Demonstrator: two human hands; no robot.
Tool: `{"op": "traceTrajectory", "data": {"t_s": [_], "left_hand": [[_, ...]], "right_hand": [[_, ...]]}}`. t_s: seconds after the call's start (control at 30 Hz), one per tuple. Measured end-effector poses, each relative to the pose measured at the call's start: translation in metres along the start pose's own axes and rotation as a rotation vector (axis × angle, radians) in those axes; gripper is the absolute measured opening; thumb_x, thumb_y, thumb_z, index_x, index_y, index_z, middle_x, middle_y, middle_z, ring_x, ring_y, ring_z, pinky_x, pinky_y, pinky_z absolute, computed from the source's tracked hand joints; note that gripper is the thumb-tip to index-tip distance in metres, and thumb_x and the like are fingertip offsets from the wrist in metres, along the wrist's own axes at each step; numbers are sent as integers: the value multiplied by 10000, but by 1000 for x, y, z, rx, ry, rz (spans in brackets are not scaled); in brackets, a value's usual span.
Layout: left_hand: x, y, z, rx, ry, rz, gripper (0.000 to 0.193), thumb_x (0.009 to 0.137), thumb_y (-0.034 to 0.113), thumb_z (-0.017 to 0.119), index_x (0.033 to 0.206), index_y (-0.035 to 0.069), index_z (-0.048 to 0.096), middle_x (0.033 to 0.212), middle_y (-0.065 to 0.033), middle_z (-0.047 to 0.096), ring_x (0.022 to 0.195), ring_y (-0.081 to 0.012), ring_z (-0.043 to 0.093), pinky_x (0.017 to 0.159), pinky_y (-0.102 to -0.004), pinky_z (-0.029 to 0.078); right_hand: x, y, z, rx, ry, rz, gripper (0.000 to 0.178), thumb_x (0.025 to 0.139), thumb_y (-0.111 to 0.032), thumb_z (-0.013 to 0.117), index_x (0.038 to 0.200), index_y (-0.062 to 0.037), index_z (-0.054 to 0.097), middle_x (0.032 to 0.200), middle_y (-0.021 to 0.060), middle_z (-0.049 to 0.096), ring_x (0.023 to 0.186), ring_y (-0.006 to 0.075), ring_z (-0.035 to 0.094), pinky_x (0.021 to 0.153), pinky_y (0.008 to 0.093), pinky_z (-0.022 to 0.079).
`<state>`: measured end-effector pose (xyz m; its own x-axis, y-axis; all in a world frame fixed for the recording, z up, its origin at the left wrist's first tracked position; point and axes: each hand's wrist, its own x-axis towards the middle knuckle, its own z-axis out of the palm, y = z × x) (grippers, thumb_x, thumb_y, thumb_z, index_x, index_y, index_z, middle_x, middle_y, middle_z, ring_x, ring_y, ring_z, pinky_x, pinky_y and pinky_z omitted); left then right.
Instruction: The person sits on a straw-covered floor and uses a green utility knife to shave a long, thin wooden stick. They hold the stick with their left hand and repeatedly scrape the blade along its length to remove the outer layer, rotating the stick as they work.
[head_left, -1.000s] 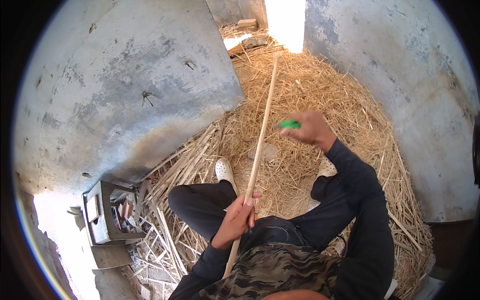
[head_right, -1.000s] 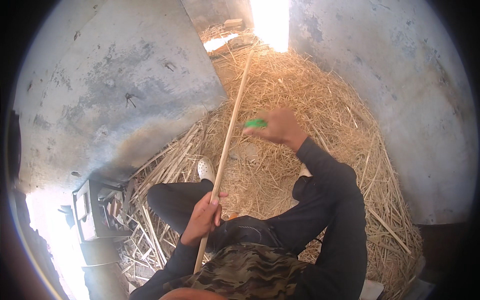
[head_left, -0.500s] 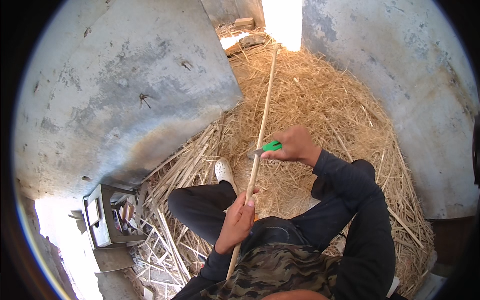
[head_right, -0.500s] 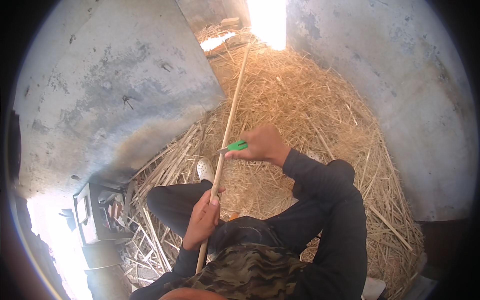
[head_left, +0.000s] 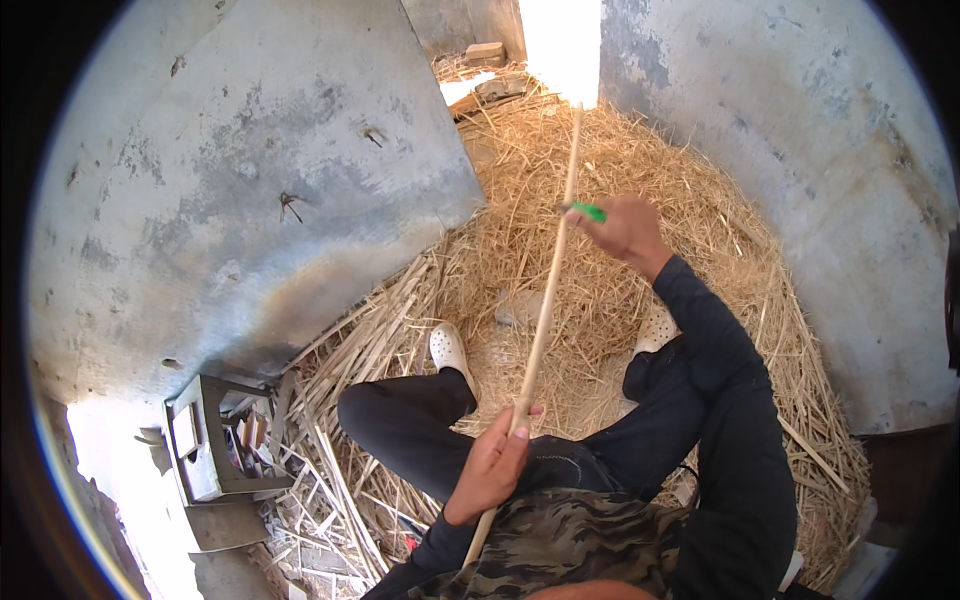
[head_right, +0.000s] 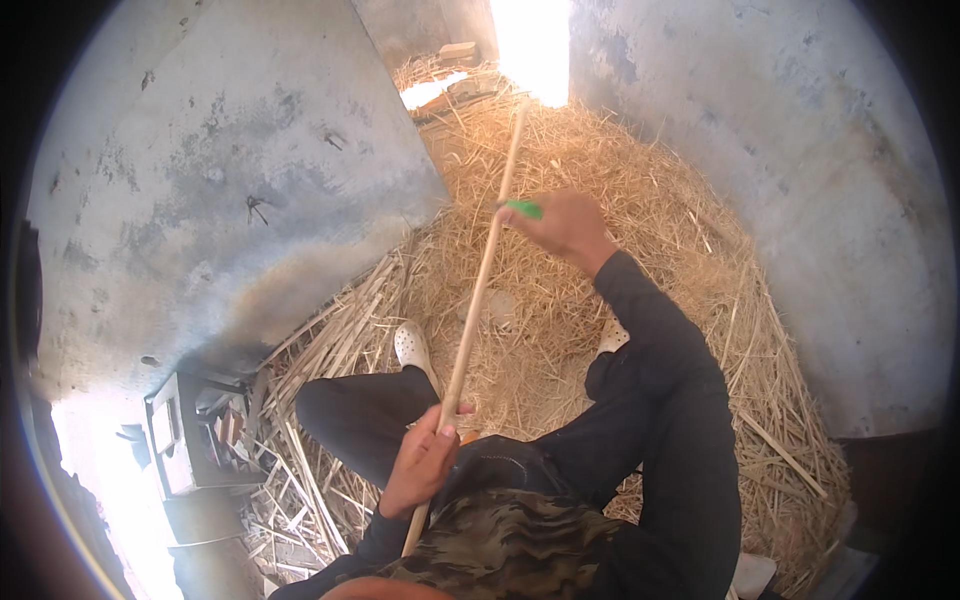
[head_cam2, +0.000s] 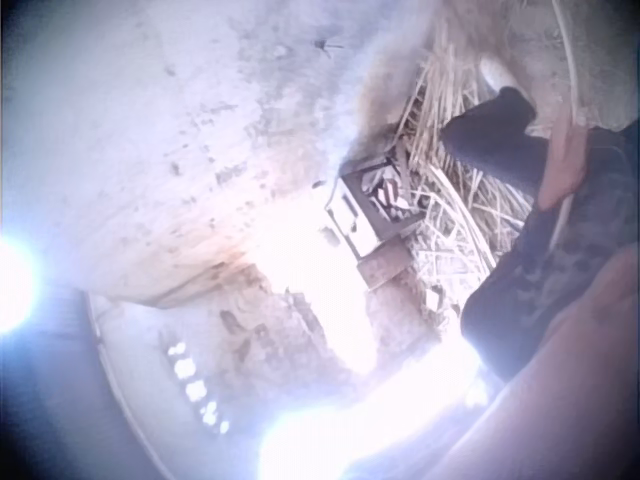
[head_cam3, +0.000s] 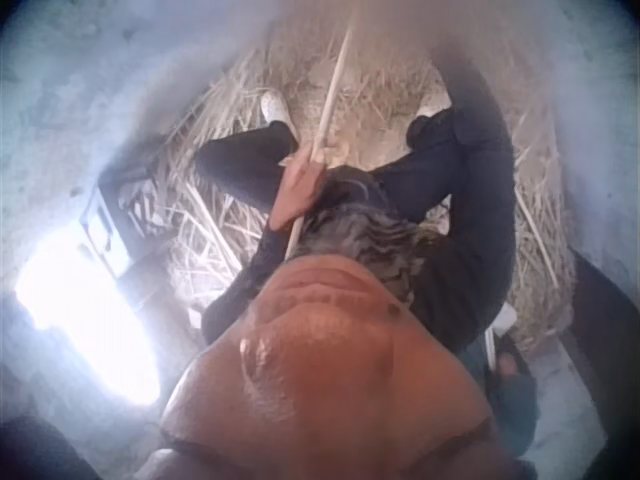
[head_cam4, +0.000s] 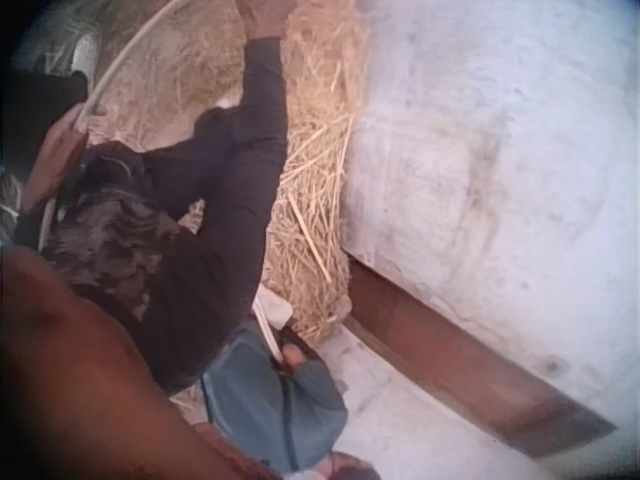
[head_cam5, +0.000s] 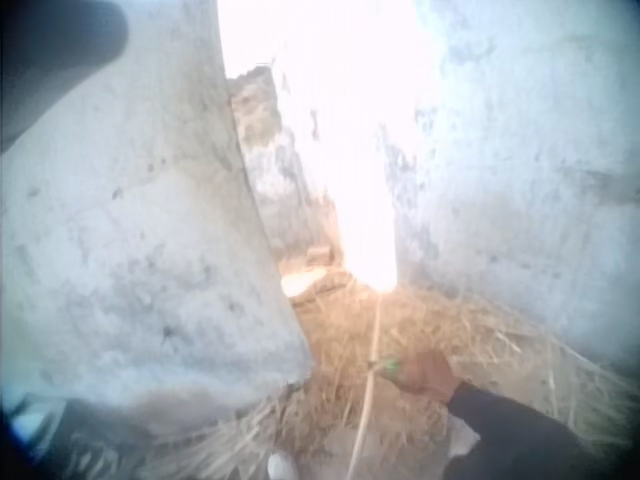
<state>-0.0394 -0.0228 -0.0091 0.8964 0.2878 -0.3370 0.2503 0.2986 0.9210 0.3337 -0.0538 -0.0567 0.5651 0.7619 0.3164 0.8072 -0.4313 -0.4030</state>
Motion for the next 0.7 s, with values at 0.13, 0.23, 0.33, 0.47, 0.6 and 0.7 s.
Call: {"op": "traceTrajectory", "data": {"t_s": [0.13, 0.23, 0.33, 0.47, 0.6, 0.7], "left_hand": [[6, 4, -8, 231, 184, 84, 308, 1029, 174, 425, 1289, 24, 495, 645, 61, 364, 564, -18, 335, 508, -212, 276], [4, 10, -5, 427, 185, 87, 297, 1021, 182, 440, 1269, 32, 503, 613, 33, 369, 557, -43, 349, 512, -235, 294], [-4, 2, 5, 442, 104, 95, 289, 1016, 190, 448, 1254, 37, 510, 579, 15, 354, 537, -60, 335, 499, -254, 292], [-3, 2, 3, 531, 217, 111, 270, 1007, 173, 455, 1226, 30, 524, 548, -45, 403, 467, -133, 409, 479, -303, 327], [-2, 11, 1, 660, 272, 144, 264, 995, 161, 468, 1217, 32, 530, 553, -121, 459, 456, -231, 500, 480, -347, 365], [-9, 8, 9, 646, 224, 134, 270, 989, 165, 479, 1214, 25, 531, 544, -133, 459, 452, -254, 515, 483, -354, 376]], "right_hand": [[-44, -52, 25, 43, -3, -270, 744, 852, -805, 367, 619, -157, 650, 423, -62, 348, 353, 95, 315, 353, 278, 250], [-24, -34, 16, 27, 54, -194, 768, 836, -826, 353, 626, -157, 665, 417, -62, 355, 354, 99, 330, 355, 293, 265], [-1, 3, 1, 52, 35, 43, 781, 807, -852, 362, 603, -153, 643, 410, -41, 381, 352, 124, 369, 362, 314, 291], [-29, -28, 17, 70, 25, -153, 773, 833, -835, 334, 570, -154, 588, 417, -50, 331, 359, 124, 296, 369, 302, 274], [-33, -37, 21, 20, -1, -268, 812, 838, -842, 290, 689, -170, 722, 445, -45, 344, 376, 106, 297, 366, 313, 275], [-1, -9, 2, 149, 36, 7, 852, 802, -880, 279, 667, -155, 705, 445, -42, 334, 375, 121, 297, 377, 326, 269]]}}
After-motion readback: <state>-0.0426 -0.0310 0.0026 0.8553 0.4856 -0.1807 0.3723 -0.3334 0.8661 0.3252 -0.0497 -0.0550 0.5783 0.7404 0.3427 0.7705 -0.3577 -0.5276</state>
